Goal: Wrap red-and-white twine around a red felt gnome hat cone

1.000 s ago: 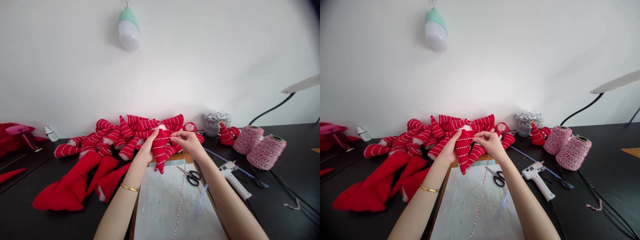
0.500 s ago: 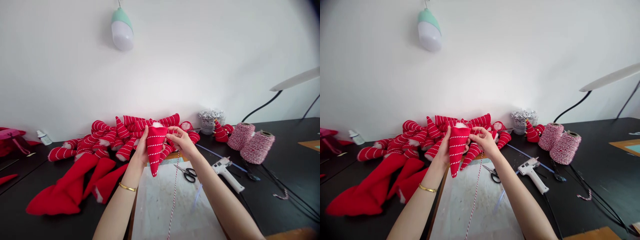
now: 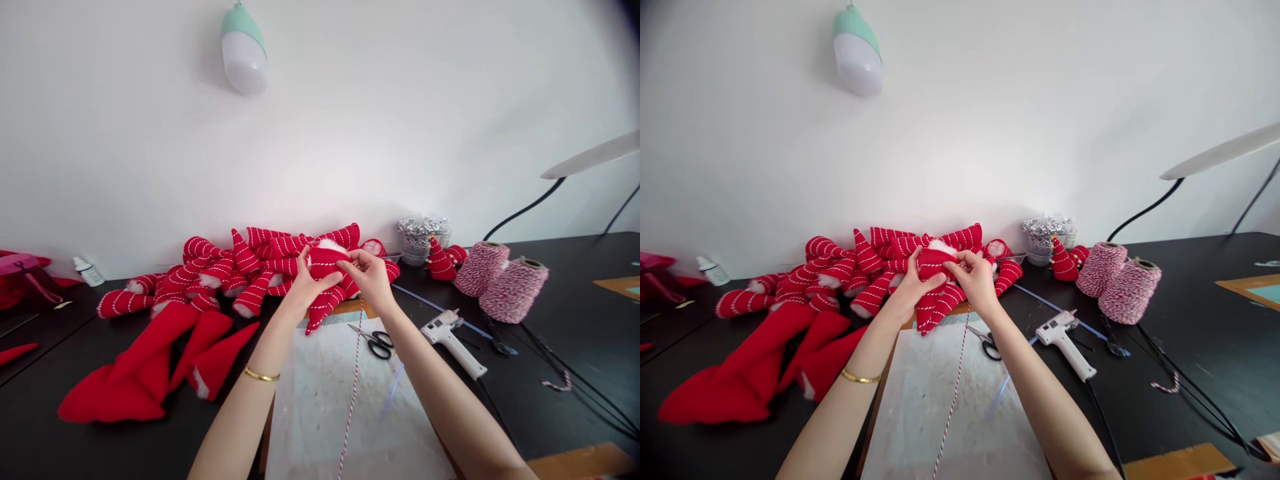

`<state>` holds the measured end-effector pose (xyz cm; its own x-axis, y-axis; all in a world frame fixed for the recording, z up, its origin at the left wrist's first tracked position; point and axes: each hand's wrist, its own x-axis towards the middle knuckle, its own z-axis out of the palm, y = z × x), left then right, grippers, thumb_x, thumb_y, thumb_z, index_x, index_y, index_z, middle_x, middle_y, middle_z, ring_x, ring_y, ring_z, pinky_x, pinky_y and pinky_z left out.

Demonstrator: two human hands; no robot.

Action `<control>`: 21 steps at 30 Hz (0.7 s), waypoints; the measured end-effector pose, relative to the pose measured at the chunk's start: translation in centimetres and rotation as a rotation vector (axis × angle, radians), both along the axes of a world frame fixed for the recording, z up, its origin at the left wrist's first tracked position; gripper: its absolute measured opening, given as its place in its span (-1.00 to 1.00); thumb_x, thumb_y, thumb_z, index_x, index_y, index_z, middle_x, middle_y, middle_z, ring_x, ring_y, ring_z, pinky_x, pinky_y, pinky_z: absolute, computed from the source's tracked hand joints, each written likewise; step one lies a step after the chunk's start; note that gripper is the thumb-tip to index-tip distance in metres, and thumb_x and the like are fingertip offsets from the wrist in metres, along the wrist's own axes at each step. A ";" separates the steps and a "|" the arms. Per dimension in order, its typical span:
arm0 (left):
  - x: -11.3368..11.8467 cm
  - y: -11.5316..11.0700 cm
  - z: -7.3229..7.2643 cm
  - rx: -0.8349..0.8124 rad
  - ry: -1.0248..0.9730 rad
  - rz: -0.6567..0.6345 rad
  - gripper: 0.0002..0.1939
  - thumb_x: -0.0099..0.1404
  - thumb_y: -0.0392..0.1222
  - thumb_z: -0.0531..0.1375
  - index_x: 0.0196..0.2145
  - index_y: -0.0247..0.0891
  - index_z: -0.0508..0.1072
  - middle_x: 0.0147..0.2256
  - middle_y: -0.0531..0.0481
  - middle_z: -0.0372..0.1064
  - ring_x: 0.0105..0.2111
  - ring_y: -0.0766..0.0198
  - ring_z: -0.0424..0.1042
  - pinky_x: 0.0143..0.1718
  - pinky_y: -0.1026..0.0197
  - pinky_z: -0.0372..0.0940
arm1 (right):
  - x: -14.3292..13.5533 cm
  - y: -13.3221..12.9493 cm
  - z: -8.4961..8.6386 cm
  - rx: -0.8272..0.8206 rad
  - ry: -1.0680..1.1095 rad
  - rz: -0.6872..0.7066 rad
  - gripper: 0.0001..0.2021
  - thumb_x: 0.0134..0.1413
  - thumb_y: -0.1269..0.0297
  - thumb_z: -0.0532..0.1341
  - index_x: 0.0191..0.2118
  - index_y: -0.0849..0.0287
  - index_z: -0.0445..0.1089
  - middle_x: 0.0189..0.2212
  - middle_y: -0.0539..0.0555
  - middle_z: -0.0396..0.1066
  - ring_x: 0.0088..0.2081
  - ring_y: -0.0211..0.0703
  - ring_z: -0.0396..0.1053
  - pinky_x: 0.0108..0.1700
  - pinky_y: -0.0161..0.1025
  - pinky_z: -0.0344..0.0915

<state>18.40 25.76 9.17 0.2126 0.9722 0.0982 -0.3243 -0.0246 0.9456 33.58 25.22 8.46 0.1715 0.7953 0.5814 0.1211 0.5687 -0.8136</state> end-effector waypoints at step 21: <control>-2.1 -0.1 0.3 -0.450 -0.363 -0.441 -0.77 0.31 -0.22 0.23 -0.09 -0.35 0.42 -0.38 -0.12 0.46 -0.44 0.30 0.49 -0.42 0.33 0.44 | 0.8 -0.8 1.0 -0.236 0.277 0.326 -0.53 -0.14 0.03 0.44 -0.12 0.20 0.50 -0.69 -0.22 -0.01 -0.67 -0.44 -0.24 -0.63 -0.33 -0.30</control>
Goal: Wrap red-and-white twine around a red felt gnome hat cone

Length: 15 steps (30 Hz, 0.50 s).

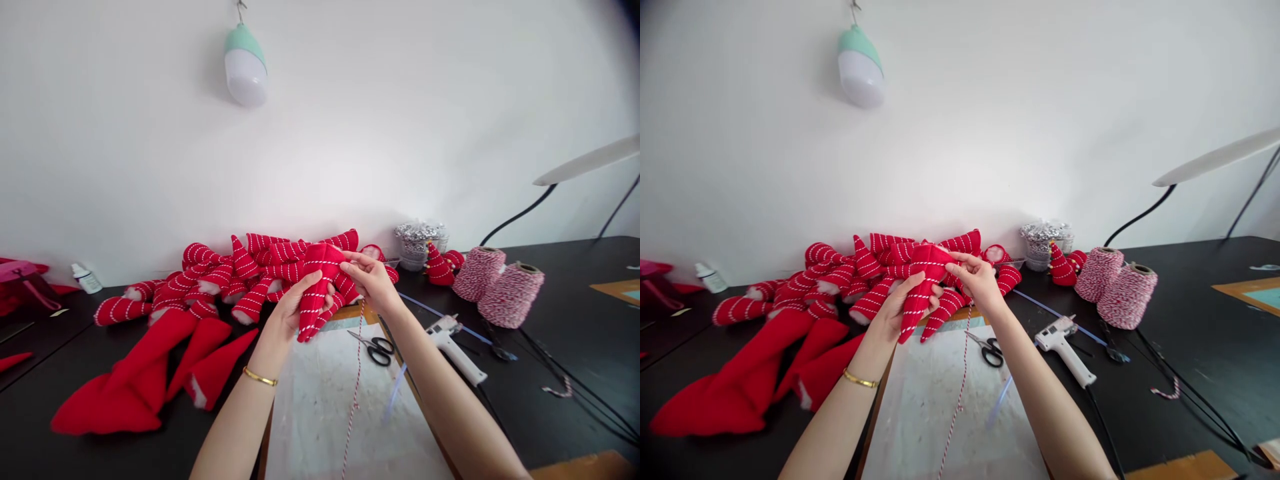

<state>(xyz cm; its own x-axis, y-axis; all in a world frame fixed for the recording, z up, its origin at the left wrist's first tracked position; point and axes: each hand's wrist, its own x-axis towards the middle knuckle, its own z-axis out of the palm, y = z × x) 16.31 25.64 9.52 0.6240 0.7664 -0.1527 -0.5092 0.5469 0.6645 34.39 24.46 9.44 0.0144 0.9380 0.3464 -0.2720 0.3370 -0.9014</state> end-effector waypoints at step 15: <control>2.5 -0.1 -0.4 0.495 0.412 0.510 -0.01 -0.04 -0.32 0.49 0.26 -0.04 0.11 -0.03 -0.14 0.48 -0.13 0.09 0.54 -0.06 0.07 0.42 | -0.3 -0.3 0.1 0.199 -0.206 -0.276 -0.70 -0.05 0.10 0.39 -0.21 0.15 0.57 -0.62 -0.11 0.14 -0.57 -0.31 0.04 -0.52 -0.31 0.04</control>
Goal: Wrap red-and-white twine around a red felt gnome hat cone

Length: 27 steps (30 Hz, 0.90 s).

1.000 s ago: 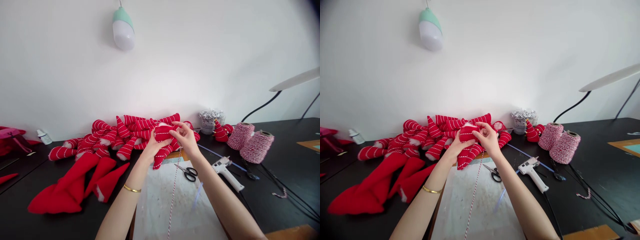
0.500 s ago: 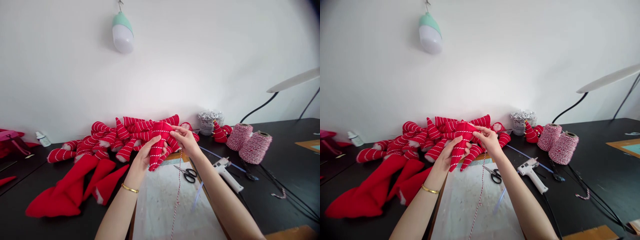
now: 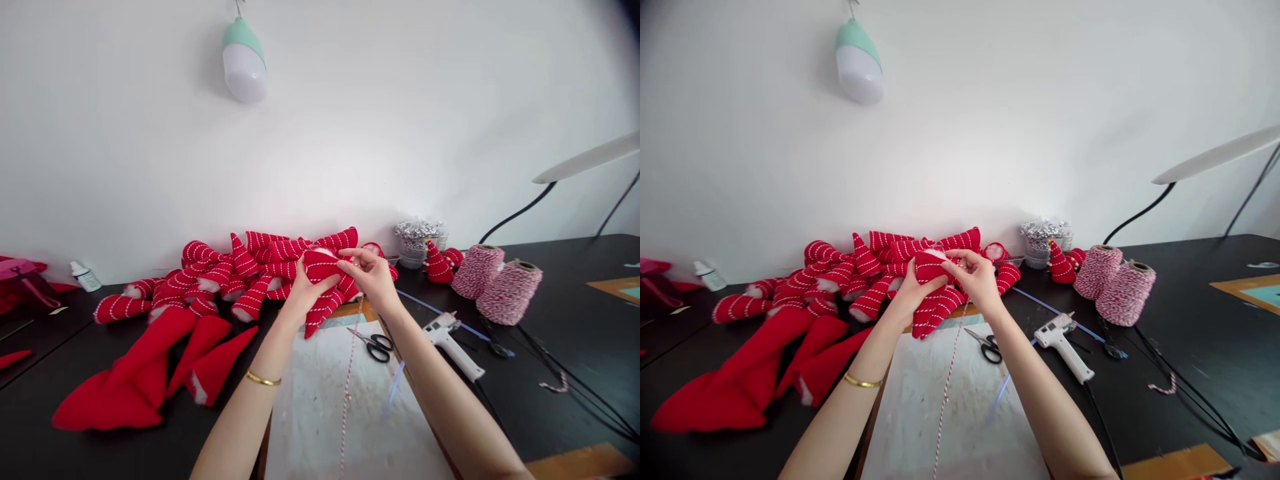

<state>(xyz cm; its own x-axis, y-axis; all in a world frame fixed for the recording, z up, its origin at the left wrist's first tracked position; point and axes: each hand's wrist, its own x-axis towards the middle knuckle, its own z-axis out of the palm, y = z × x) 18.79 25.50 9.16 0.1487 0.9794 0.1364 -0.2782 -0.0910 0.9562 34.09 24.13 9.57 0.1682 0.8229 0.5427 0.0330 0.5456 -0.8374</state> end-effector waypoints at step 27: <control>-0.4 -0.2 0.3 -0.261 -0.297 -0.243 -0.31 0.17 -0.18 0.40 0.19 -0.13 0.23 -0.15 -0.11 0.55 -0.25 0.12 0.58 -0.23 0.15 0.50 | 0.0 0.4 -0.2 -0.004 0.013 -0.046 -0.73 -0.05 0.07 0.39 -0.33 0.18 0.57 -0.55 0.00 0.41 -0.52 -0.26 0.23 -0.48 -0.30 0.17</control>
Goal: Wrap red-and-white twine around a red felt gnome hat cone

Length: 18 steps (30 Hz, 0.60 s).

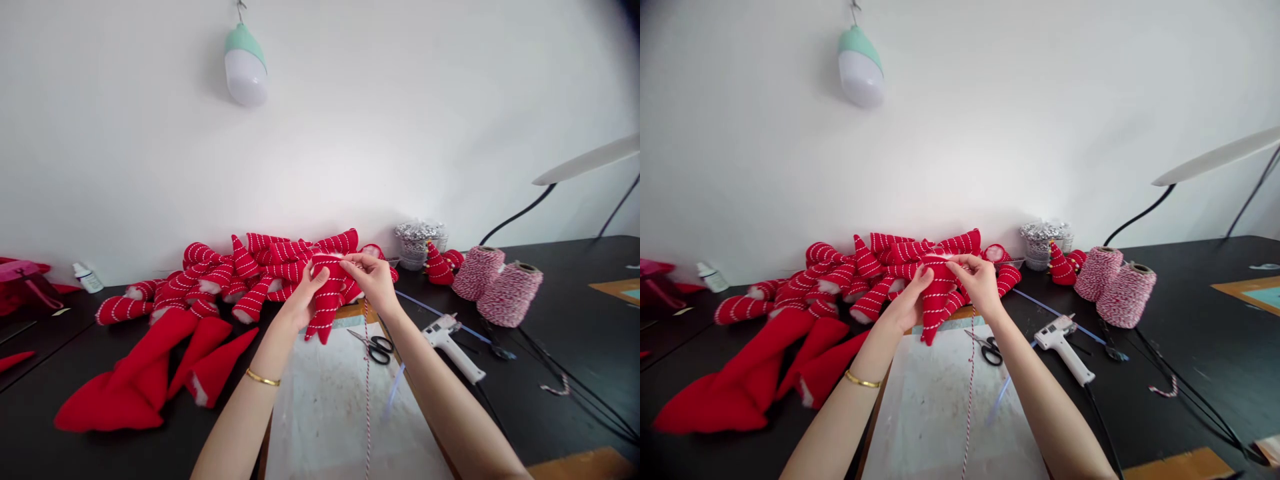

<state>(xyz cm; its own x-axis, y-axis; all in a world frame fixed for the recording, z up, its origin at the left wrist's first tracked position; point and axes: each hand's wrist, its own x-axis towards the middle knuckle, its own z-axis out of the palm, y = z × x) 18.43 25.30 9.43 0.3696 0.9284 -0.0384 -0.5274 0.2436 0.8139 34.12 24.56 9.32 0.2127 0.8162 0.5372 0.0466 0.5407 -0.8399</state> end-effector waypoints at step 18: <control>-0.8 0.5 -0.1 -0.060 -0.001 -0.093 -0.70 0.22 -0.15 0.33 -0.12 -0.31 0.48 -0.33 -0.17 0.57 -0.38 0.09 0.57 -0.36 0.13 0.49 | 0.8 -0.4 0.7 -0.075 0.024 0.088 -0.67 -0.07 0.06 0.41 -0.23 0.18 0.58 -0.64 -0.09 0.21 -0.63 -0.35 -0.01 -0.59 -0.30 -0.06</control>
<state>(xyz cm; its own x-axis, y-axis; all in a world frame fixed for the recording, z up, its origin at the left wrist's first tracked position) 17.67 25.83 9.35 0.4542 0.8861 -0.0924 -0.5010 0.3398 0.7959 34.91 24.17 9.99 0.1508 0.8701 0.4692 -0.0190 0.4771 -0.8786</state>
